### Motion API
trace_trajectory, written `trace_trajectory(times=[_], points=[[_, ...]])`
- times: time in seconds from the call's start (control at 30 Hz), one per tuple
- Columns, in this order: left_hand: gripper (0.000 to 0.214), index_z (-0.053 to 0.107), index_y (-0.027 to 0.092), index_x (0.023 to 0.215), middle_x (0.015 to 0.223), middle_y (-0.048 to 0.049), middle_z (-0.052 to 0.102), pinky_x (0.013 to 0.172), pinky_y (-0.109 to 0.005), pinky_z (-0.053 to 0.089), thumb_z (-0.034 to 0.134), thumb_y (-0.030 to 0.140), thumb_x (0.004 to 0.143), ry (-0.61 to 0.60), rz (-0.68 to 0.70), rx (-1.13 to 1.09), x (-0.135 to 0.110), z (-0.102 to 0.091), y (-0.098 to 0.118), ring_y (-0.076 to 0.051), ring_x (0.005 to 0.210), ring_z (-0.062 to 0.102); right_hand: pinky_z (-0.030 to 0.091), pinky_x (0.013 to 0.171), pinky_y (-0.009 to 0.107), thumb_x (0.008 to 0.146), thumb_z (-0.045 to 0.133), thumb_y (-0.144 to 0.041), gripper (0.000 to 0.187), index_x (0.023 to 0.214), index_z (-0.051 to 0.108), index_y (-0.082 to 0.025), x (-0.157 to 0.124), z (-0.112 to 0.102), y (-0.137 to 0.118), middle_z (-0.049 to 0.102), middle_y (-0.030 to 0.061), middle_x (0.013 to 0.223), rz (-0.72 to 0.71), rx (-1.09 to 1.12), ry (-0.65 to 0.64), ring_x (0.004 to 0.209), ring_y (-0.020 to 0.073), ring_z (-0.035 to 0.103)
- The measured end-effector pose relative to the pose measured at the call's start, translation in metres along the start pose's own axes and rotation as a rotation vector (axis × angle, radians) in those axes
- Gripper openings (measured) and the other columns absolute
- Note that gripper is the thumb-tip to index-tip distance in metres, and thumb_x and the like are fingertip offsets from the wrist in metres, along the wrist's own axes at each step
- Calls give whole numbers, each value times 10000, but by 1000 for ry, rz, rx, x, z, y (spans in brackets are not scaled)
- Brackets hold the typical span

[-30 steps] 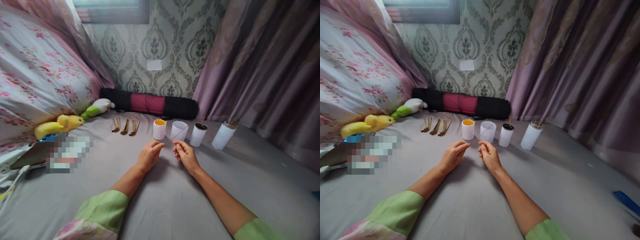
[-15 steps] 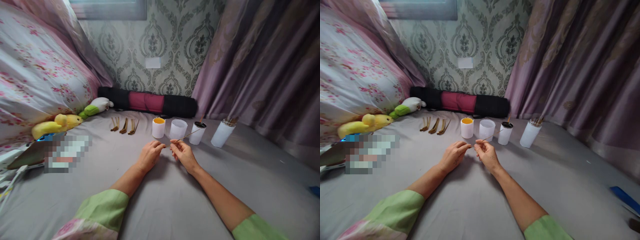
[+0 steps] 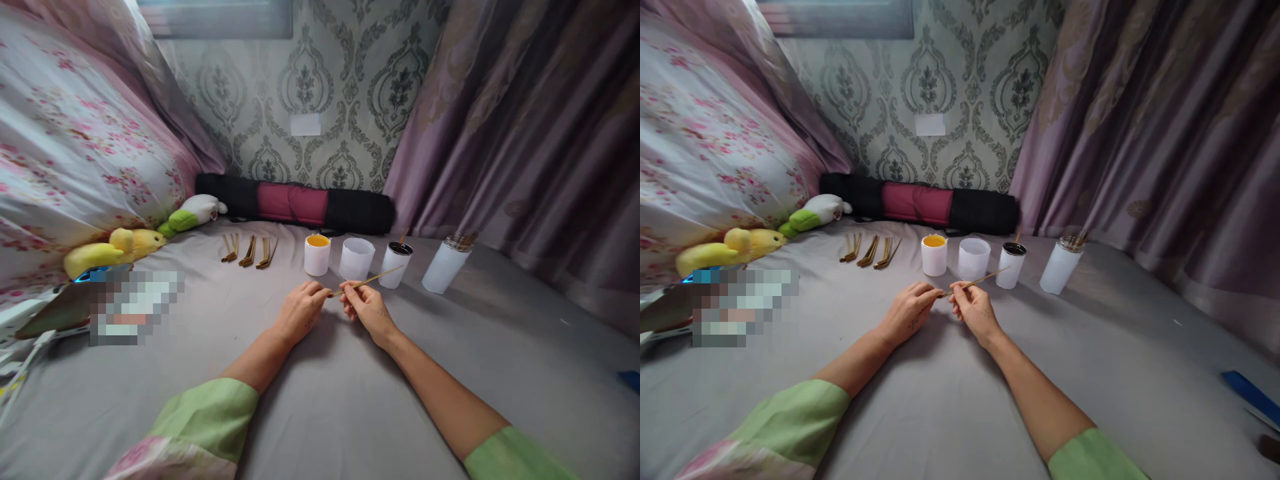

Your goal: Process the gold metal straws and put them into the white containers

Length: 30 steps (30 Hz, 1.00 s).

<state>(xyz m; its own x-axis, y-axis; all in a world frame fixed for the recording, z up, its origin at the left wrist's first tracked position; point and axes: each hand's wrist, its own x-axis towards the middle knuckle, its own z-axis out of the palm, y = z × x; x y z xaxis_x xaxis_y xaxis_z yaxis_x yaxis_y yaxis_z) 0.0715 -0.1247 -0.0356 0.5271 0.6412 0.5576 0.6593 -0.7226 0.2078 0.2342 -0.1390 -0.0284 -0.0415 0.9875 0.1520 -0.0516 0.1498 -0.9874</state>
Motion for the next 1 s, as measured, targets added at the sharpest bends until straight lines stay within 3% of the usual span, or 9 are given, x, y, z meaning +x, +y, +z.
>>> trace_trajectory(times=[0.33,0.5,0.73,0.9,1.0], points=[[256,600,197,958,885,-54,581,759,-259,401,373,187,840,44,-92,-151,0,6,-2,-146,845,520,344,368,171,728,530,-437,326,880,544,-149,1,-2,2,531,-7,659,32,8,3,485,66,472],[220,629,182,882,819,-42,607,674,-225,407,426,172,798,42,-202,-295,2,9,-2,-117,707,527,345,366,172,728,529,-424,310,867,549,-148,2,-3,2,513,-13,638,47,6,19,481,68,476],[220,656,150,844,791,-50,655,626,-204,418,464,178,739,29,-395,-675,4,12,-1,-121,694,562,336,354,171,709,538,-429,307,848,549,-156,4,-7,7,496,-30,599,67,21,75,443,60,455],[259,646,114,854,682,-35,623,461,-191,404,467,143,670,-66,-633,-975,8,6,4,-82,487,512,331,349,169,711,532,-422,294,844,542,-159,5,-8,9,486,-40,582,76,15,93,426,56,444],[269,638,92,855,704,-54,619,449,-203,420,487,115,633,-107,-697,-1153,10,4,5,-94,499,535,329,346,168,713,528,-411,286,845,534,-157,5,-8,8,482,-41,581,82,-2,105,424,56,441]])
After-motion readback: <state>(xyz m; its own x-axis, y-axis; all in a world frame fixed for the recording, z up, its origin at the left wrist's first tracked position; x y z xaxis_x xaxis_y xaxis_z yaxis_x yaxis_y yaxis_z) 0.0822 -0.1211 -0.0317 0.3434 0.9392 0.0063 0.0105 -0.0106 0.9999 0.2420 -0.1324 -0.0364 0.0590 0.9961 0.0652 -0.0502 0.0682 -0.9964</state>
